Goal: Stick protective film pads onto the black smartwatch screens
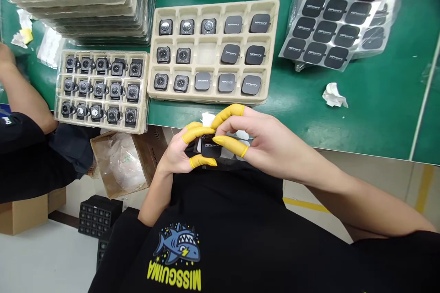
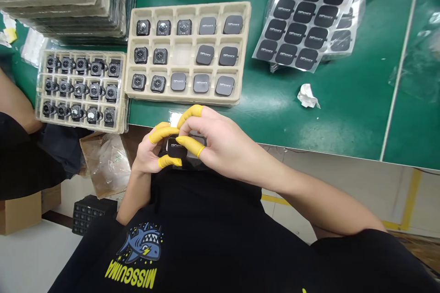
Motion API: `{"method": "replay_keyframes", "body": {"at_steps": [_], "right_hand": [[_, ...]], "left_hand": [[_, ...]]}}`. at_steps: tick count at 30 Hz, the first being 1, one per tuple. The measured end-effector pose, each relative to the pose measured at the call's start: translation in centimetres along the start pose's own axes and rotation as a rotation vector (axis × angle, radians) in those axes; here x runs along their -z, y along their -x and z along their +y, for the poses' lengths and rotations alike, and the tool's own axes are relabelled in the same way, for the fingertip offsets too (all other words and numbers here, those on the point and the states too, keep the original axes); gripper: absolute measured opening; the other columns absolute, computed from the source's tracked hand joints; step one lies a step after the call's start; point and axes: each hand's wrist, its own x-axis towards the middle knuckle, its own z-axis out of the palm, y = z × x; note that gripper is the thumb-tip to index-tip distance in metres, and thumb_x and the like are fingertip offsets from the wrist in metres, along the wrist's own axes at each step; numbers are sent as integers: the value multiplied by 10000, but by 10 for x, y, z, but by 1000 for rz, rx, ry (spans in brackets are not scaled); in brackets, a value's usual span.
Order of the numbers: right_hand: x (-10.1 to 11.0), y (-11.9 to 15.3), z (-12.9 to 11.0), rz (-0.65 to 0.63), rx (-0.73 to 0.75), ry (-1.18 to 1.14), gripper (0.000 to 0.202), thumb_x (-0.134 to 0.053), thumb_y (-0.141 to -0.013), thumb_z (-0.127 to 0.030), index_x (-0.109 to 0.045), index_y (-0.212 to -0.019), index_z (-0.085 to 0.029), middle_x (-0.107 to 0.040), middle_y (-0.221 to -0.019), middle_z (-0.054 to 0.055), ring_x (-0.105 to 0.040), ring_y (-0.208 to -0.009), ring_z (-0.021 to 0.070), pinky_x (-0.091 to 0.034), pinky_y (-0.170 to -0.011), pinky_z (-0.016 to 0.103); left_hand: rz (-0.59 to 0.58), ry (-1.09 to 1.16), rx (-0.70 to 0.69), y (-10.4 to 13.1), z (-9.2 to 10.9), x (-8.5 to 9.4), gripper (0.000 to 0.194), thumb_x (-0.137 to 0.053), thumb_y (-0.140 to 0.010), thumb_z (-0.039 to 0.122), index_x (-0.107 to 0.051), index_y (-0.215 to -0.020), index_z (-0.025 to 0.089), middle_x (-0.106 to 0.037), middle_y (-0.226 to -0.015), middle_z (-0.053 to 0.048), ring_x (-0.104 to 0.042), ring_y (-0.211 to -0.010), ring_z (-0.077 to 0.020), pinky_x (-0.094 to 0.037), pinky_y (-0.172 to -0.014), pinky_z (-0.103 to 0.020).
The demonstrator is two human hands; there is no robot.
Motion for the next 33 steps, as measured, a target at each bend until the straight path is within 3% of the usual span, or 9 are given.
{"method": "replay_keyframes", "body": {"at_steps": [5, 9, 12, 16, 20, 22, 26, 29, 33], "right_hand": [[-10, 11, -1, 99, 111, 203, 72, -635, -1076, -263, -669, -1140, -258, -757, -1154, 123, -689, -1069, 310, -574, -869, 445], [-13, 17, -1, 104, 62, 218, 253, -710, -1072, -449, -620, -1188, -243, -746, -1049, 97, -683, -919, 282, -528, -743, 396], [-14, 15, 0, 31, -35, 173, 356, -763, -1023, -545, -607, -1141, -247, -731, -943, 45, -636, -748, 225, -476, -660, 349], [-15, 6, 0, -70, -175, 33, 237, -766, -993, -417, -579, -1022, -276, -670, -753, -39, -526, -586, 170, -378, -571, 300], [-18, 3, 3, -51, -180, -129, 76, -628, -1017, -296, -599, -952, -269, -740, -801, -10, -641, -671, 185, -455, -638, 294], [-18, 2, 5, -31, -178, -130, 74, -594, -1017, -274, -637, -959, -258, -740, -807, -8, -631, -680, 180, -454, -649, 294], [-21, 1, 9, -64, -248, -234, 166, -657, -1048, -411, -658, -1031, -245, -695, -791, -24, -586, -661, 167, -439, -611, 287], [-27, -2, 10, -66, -271, -274, 336, -810, -971, -518, -618, -1055, -256, -644, -747, -55, -544, -616, 156, -417, -575, 285], [-35, -6, 9, -60, -209, -233, 201, -734, -1024, -399, -642, -1125, -252, -719, -799, -27, -628, -669, 177, -487, -638, 307]], "left_hand": [[29, 7, -26, -2, 4, -2, 742, -916, -889, 613, -720, -1517, 271, -802, -1223, -109, -758, -1073, -254, -645, -952, -396], [47, -32, -6, -3, 6, -2, 744, -915, -870, 647, -743, -1486, 268, -799, -1179, -100, -750, -1055, -249, -641, -936, -385], [17, -36, -28, -4, 6, -5, 696, -892, -906, 640, -745, -1472, 263, -791, -1131, -91, -750, -990, -229, -641, -862, -355], [6, -57, -66, -4, 6, -9, 662, -880, -928, 621, -739, -1464, 258, -785, -1089, -79, -751, -934, -210, -630, -796, -322], [34, -38, -61, 1, 4, -8, 660, -861, -935, 637, -742, -1458, 252, -783, -1080, -78, -745, -933, -210, -628, -798, -327], [49, -21, -39, 3, 2, -7, 665, -864, -931, 637, -743, -1462, 256, -787, -1109, -86, -746, -967, -220, -634, -830, -341], [60, -5, -14, 4, 2, -5, 693, -903, -908, 600, -730, -1497, 277, -797, -1164, -92, -761, -1015, -224, -647, -875, -345], [42, -162, -8, 5, 7, -6, 657, -897, -942, 532, -716, -1517, 272, -804, -1184, -101, -784, -1029, -223, -673, -891, -343], [107, -416, 29, 15, 10, -4, 680, -894, -933, 574, -720, -1498, 238, -814, -1190, -121, -811, -1061, -251, -710, -900, -369]]}}
